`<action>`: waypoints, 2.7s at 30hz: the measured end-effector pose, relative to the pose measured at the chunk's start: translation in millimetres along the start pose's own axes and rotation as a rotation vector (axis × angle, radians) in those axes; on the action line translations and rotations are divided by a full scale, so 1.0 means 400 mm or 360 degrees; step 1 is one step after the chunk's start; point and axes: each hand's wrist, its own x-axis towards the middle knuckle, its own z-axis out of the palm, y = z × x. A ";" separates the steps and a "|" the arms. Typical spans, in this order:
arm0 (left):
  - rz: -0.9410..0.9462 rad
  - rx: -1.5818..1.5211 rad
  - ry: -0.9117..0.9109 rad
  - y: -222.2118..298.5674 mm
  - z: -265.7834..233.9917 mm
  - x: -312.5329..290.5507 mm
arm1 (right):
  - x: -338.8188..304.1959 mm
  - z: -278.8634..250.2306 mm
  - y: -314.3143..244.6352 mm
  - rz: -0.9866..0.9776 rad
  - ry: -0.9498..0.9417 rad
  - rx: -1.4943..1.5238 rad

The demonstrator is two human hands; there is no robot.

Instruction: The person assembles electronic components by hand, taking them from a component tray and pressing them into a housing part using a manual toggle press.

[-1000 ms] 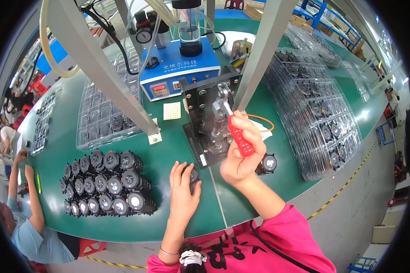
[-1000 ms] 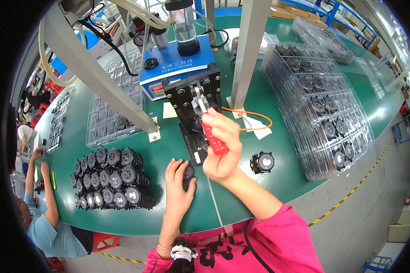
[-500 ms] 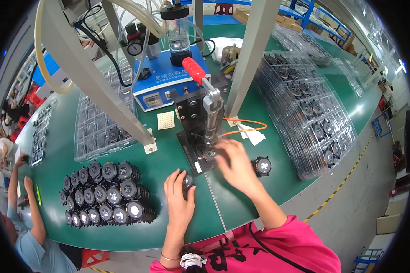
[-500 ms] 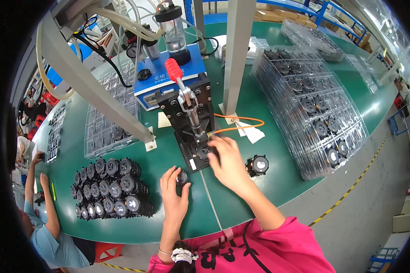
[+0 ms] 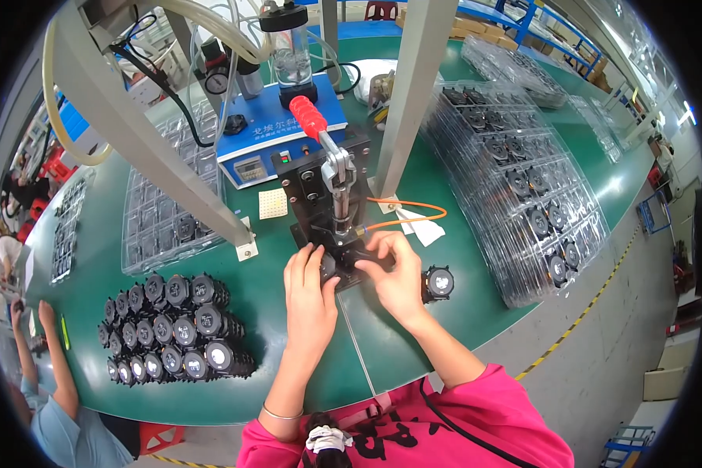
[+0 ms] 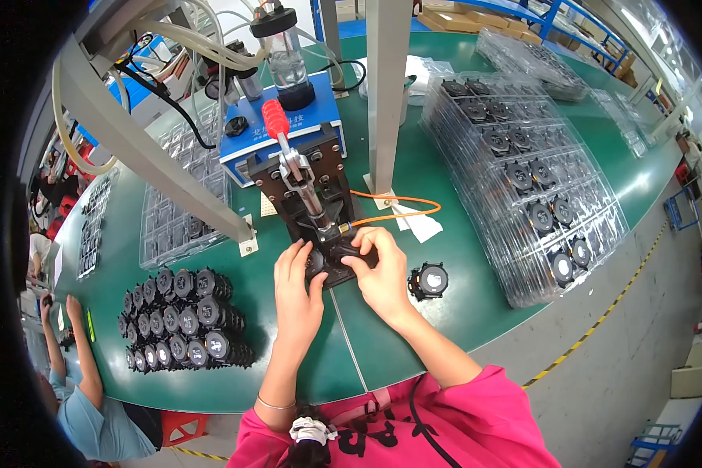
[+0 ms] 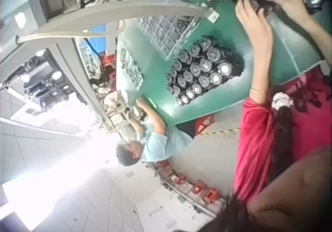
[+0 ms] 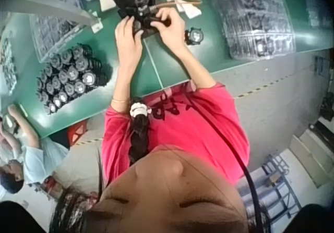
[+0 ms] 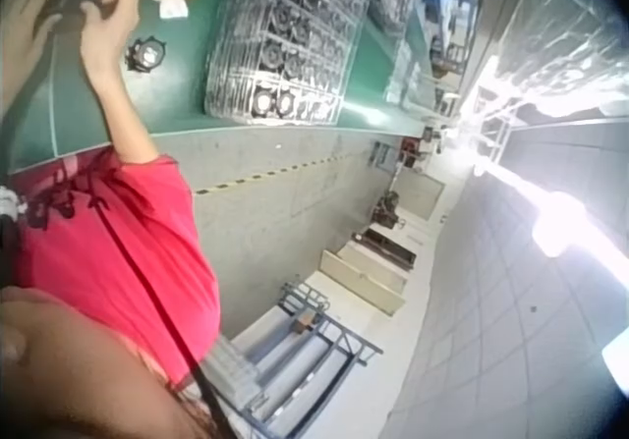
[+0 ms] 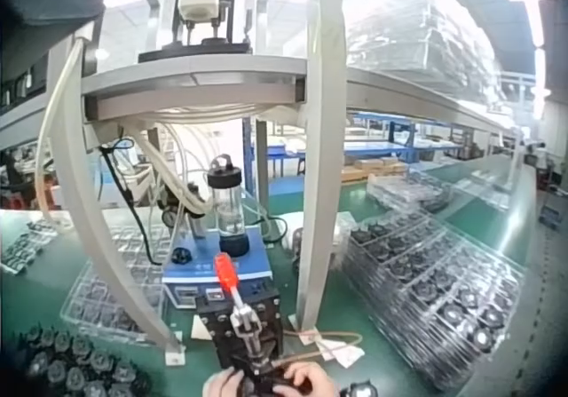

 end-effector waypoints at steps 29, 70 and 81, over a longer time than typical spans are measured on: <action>0.1163 0.0106 0.0709 0.086 0.028 0.123 | -0.069 -0.198 -0.105 -0.0007 -0.0664 -0.1512; 0.0275 -0.0148 0.0949 -0.086 -0.287 -0.320 | -0.251 0.266 0.012 -0.1023 -0.0993 -0.0345; -0.0163 -0.0181 -0.0205 -0.053 -0.242 -0.102 | -0.108 0.219 0.043 -0.1019 -0.0951 -0.0400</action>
